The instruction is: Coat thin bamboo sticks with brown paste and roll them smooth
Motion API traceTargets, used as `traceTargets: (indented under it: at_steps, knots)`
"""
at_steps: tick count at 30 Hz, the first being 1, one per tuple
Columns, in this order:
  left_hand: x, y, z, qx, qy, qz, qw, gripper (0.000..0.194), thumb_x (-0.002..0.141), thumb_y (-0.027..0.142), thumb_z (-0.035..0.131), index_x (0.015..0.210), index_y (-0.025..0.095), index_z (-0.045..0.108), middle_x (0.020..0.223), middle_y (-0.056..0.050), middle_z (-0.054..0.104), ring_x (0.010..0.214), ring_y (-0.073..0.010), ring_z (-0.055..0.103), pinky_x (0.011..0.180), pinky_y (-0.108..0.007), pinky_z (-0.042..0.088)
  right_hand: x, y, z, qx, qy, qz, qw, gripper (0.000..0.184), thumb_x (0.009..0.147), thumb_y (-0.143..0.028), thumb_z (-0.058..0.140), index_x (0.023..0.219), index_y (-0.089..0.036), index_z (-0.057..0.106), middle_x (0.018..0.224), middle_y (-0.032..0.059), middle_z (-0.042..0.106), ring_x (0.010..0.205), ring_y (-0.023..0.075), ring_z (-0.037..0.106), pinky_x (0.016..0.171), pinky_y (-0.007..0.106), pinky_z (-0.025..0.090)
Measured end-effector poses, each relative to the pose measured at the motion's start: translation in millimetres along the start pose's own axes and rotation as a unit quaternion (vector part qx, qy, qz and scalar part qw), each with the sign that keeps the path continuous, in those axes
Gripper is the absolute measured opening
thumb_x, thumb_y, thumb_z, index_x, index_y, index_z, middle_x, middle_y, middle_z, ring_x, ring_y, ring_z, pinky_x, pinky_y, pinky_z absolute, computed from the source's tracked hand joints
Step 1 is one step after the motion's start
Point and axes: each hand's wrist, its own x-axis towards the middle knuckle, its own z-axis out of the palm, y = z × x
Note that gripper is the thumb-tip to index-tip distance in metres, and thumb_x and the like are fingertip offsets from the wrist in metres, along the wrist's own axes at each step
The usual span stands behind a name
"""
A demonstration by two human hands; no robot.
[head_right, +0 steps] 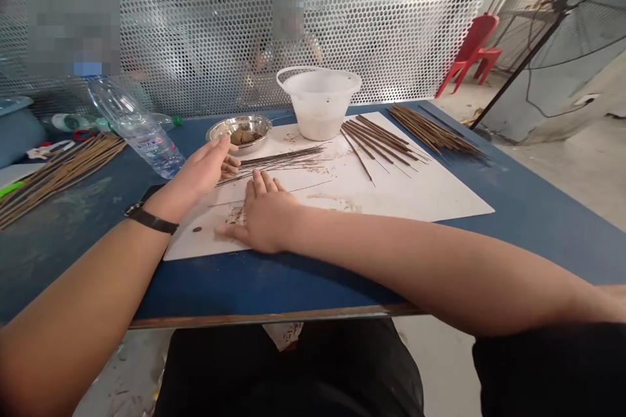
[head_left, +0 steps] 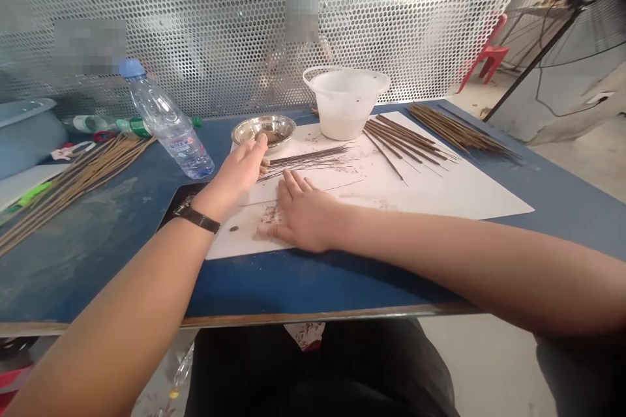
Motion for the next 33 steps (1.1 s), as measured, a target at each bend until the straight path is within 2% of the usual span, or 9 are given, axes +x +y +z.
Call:
traceTargets:
  at_steps: [3, 9, 13, 17, 19, 23, 25, 29, 33]
  knots:
    - [-0.3, 0.1, -0.3, -0.003, 0.003, 0.002, 1.0, 0.061, 0.095, 0.081, 0.045, 0.103, 0.024, 0.067, 0.098, -0.01, 0.074, 0.085, -0.0227, 0.07, 0.075, -0.034, 0.056, 3.0, 7.0, 0.3, 0.005, 0.015, -0.008, 1.0, 0.112, 0.099, -0.078, 0.036, 0.165, 0.01, 0.016, 0.171, 0.0307, 0.001, 0.162, 0.0429, 0.0, 0.132, 0.056, 0.015]
    - [-2.4, 1.8, 0.2, -0.003, -0.008, 0.001, 1.0, 0.062, 0.093, 0.082, 0.047, 0.102, 0.024, 0.067, 0.099, -0.011, 0.073, 0.084, -0.0229, 0.069, 0.075, -0.034, 0.056, -41.0, -32.3, 11.4, -0.001, -0.011, 0.011, 1.0, 0.124, 0.086, -0.09, 0.043, 0.163, 0.007, 0.031, 0.17, 0.0316, 0.02, 0.159, 0.0501, 0.016, 0.13, 0.062, 0.025]
    - [-5.5, 4.9, 0.2, -0.002, -0.029, 0.002, 1.0, 0.064, 0.094, 0.083, 0.044, 0.106, 0.024, 0.067, 0.099, -0.011, 0.073, 0.086, -0.0233, 0.07, 0.077, -0.034, 0.057, -15.5, -16.8, 9.0, -0.008, 0.003, 0.028, 1.0, 0.12, 0.094, -0.083, 0.039, 0.161, 0.016, 0.023, 0.169, 0.0364, 0.014, 0.161, 0.0487, 0.01, 0.132, 0.059, 0.018]
    - [-5.8, 4.5, 0.5, 0.005, -0.037, 0.015, 0.999, 0.066, 0.095, 0.083, 0.042, 0.105, 0.023, 0.067, 0.096, -0.01, 0.073, 0.085, -0.0235, 0.07, 0.078, -0.035, 0.056, 13.0, 13.1, -0.1, -0.023, 0.017, -0.008, 1.0, 0.111, 0.1, -0.077, 0.031, 0.164, 0.012, 0.014, 0.172, 0.0323, 0.007, 0.163, 0.0426, 0.003, 0.133, 0.057, 0.008]
    - [-5.0, 3.3, 1.3, 0.0, -0.047, 0.023, 0.999, 0.067, 0.095, 0.083, 0.04, 0.103, 0.023, 0.068, 0.092, -0.01, 0.072, 0.082, -0.0232, 0.07, 0.078, -0.036, 0.056, 3.4, 10.9, -1.5, -0.021, 0.01, -0.01, 1.0, 0.115, 0.097, -0.081, 0.032, 0.165, 0.011, 0.016, 0.172, 0.0313, 0.007, 0.162, 0.043, 0.002, 0.133, 0.057, 0.011]
    - [-5.3, 3.4, 3.6, -0.018, -0.064, 0.014, 0.998, 0.062, 0.095, 0.081, 0.045, 0.099, 0.023, 0.069, 0.085, -0.009, 0.071, 0.081, -0.0231, 0.07, 0.078, -0.036, 0.056, -41.8, -20.8, 3.0, -0.015, -0.029, 0.003, 0.999, 0.129, 0.087, -0.092, 0.035, 0.163, 0.012, 0.025, 0.17, 0.0337, 0.014, 0.16, 0.0494, 0.01, 0.13, 0.06, 0.023]
    - [-7.0, 5.6, 4.8, -0.026, -0.066, 0.007, 0.997, 0.058, 0.096, 0.077, 0.048, 0.097, 0.023, 0.069, 0.083, -0.008, 0.07, 0.081, -0.0232, 0.07, 0.079, -0.036, 0.056, -50.9, -30.8, 6.3, -0.006, -0.032, 0.004, 0.999, 0.131, 0.087, -0.094, 0.032, 0.161, 0.014, 0.028, 0.17, 0.0352, 0.017, 0.16, 0.0503, 0.01, 0.13, 0.06, 0.023]
    - [-10.9, 11.3, 5.6, -0.034, -0.061, -0.01, 0.998, 0.052, 0.098, 0.072, 0.053, 0.093, 0.022, 0.068, 0.08, -0.007, 0.068, 0.08, -0.0227, 0.07, 0.079, -0.036, 0.055, -18.5, -14.2, 9.5, -0.007, 0.004, 0.007, 1.0, 0.128, 0.091, -0.091, 0.025, 0.161, 0.016, 0.025, 0.169, 0.0367, 0.02, 0.16, 0.0498, 0.012, 0.131, 0.061, 0.02]
    - [-10.3, 11.4, 3.6, -0.021, -0.066, -0.006, 0.998, 0.05, 0.098, 0.07, 0.053, 0.092, 0.022, 0.067, 0.084, -0.007, 0.069, 0.078, -0.0225, 0.069, 0.078, -0.036, 0.056, 8.5, 8.7, 2.0, -0.022, 0.015, -0.03, 0.999, 0.117, 0.096, -0.085, 0.025, 0.164, 0.011, 0.021, 0.172, 0.0301, 0.014, 0.163, 0.0429, 0.007, 0.132, 0.056, 0.019]
